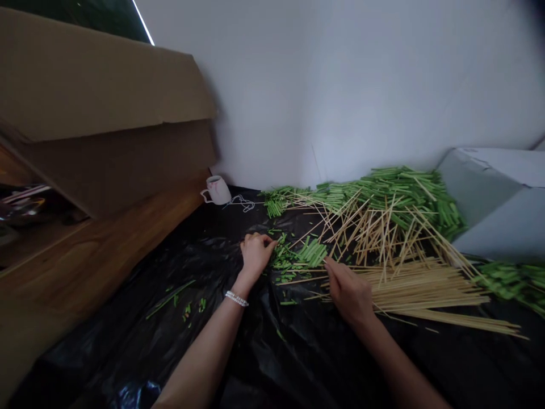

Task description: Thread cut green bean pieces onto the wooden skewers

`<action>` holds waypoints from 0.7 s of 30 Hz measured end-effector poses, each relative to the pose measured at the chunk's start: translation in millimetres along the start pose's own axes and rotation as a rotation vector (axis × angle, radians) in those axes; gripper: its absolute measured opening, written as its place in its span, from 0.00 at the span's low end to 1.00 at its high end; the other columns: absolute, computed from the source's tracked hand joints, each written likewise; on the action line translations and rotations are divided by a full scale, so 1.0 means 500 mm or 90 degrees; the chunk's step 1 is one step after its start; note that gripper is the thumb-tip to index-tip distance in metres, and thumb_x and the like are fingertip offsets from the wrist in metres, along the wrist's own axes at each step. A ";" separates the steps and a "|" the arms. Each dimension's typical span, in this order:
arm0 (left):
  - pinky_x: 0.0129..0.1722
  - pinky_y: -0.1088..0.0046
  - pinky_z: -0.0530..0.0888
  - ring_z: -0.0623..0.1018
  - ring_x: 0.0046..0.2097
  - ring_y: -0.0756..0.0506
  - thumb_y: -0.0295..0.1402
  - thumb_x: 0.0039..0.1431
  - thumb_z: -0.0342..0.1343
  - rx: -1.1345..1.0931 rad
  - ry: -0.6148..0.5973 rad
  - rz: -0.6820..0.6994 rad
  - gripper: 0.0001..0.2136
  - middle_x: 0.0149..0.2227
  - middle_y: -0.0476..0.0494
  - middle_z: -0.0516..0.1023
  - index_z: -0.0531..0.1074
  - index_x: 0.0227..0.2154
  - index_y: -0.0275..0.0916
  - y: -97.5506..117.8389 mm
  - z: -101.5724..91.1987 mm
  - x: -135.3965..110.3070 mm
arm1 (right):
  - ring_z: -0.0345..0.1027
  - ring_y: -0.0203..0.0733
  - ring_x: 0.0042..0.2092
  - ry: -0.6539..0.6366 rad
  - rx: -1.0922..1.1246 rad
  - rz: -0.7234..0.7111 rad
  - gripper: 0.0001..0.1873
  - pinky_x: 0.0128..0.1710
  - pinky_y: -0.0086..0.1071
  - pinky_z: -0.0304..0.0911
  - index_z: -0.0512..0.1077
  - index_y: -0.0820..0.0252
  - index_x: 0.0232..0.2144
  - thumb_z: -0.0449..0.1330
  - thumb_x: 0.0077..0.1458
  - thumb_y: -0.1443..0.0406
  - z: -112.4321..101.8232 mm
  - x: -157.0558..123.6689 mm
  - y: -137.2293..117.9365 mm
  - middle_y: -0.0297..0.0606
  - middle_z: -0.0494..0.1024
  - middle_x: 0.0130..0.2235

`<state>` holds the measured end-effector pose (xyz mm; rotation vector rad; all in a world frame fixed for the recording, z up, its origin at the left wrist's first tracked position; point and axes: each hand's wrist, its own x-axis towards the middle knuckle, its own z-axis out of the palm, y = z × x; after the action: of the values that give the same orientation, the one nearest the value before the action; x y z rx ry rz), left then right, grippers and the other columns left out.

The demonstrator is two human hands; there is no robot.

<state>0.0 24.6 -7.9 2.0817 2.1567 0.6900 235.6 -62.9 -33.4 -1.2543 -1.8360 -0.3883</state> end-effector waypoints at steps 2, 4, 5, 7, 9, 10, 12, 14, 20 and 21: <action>0.45 0.58 0.67 0.70 0.47 0.36 0.44 0.54 0.59 0.009 -0.019 -0.005 0.11 0.37 0.40 0.77 0.79 0.29 0.43 0.004 0.011 -0.005 | 0.74 0.35 0.30 -0.003 0.008 0.012 0.13 0.32 0.28 0.61 0.74 0.63 0.47 0.54 0.63 0.68 0.000 0.001 0.002 0.38 0.81 0.34; 0.45 0.58 0.67 0.70 0.47 0.35 0.45 0.53 0.60 0.007 -0.041 -0.016 0.11 0.37 0.40 0.77 0.79 0.30 0.43 0.005 0.016 -0.004 | 0.74 0.36 0.30 -0.007 0.010 0.013 0.13 0.32 0.28 0.61 0.74 0.63 0.47 0.55 0.63 0.67 -0.001 0.002 0.002 0.38 0.81 0.34; 0.45 0.57 0.67 0.70 0.48 0.35 0.44 0.53 0.60 0.006 -0.053 -0.023 0.11 0.38 0.40 0.77 0.80 0.30 0.43 0.005 0.017 -0.002 | 0.74 0.36 0.30 -0.009 0.011 0.012 0.13 0.32 0.28 0.61 0.74 0.63 0.47 0.55 0.63 0.67 -0.001 0.003 0.001 0.38 0.81 0.34; 0.45 0.57 0.66 0.70 0.48 0.35 0.42 0.53 0.61 0.002 -0.075 -0.038 0.09 0.39 0.39 0.77 0.80 0.30 0.43 0.007 0.015 0.004 | 0.74 0.36 0.31 -0.008 0.015 0.007 0.12 0.32 0.28 0.61 0.74 0.63 0.47 0.55 0.63 0.67 -0.001 0.003 -0.001 0.38 0.81 0.35; 0.45 0.57 0.67 0.70 0.48 0.35 0.39 0.53 0.60 -0.015 -0.072 -0.038 0.07 0.39 0.40 0.78 0.79 0.29 0.43 0.011 0.009 0.008 | 0.75 0.36 0.31 -0.007 0.024 0.005 0.12 0.34 0.27 0.63 0.74 0.63 0.46 0.55 0.62 0.68 -0.001 0.003 -0.004 0.38 0.82 0.36; 0.45 0.58 0.67 0.70 0.48 0.36 0.38 0.53 0.60 -0.031 -0.054 -0.028 0.06 0.39 0.41 0.78 0.79 0.29 0.43 0.012 0.005 0.009 | 0.75 0.36 0.32 -0.009 0.029 0.005 0.12 0.34 0.27 0.63 0.74 0.64 0.45 0.55 0.62 0.68 -0.001 0.003 -0.005 0.39 0.82 0.36; 0.45 0.62 0.67 0.72 0.46 0.39 0.36 0.54 0.60 -0.101 -0.012 0.004 0.05 0.37 0.43 0.78 0.78 0.29 0.42 0.012 -0.003 0.008 | 0.75 0.37 0.33 -0.017 0.033 0.006 0.11 0.35 0.28 0.64 0.74 0.64 0.45 0.55 0.62 0.69 -0.001 0.003 -0.007 0.39 0.82 0.37; 0.41 0.68 0.68 0.74 0.40 0.43 0.35 0.55 0.59 -0.223 0.003 0.028 0.05 0.33 0.45 0.79 0.77 0.29 0.40 0.008 -0.012 0.006 | 0.76 0.37 0.33 -0.026 0.032 0.009 0.12 0.35 0.28 0.64 0.74 0.65 0.45 0.55 0.62 0.69 0.000 0.002 -0.008 0.39 0.82 0.38; 0.38 0.72 0.70 0.77 0.35 0.46 0.33 0.51 0.60 -0.339 -0.097 0.063 0.05 0.32 0.47 0.81 0.78 0.31 0.39 -0.018 -0.011 0.034 | 0.76 0.37 0.34 -0.048 0.017 0.012 0.12 0.36 0.27 0.64 0.74 0.63 0.45 0.54 0.63 0.67 0.002 -0.001 -0.008 0.40 0.82 0.37; 0.40 0.71 0.70 0.77 0.37 0.45 0.33 0.52 0.60 -0.309 -0.114 0.083 0.05 0.34 0.47 0.81 0.79 0.31 0.40 -0.019 -0.006 0.046 | 0.76 0.37 0.33 -0.048 0.016 0.013 0.12 0.36 0.27 0.64 0.75 0.63 0.45 0.54 0.63 0.67 0.002 -0.001 -0.007 0.40 0.82 0.37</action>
<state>-11.9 46.0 -2.6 1.9415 1.5741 0.8932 232.2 -64.2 -33.7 -1.2848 -1.8837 -0.3098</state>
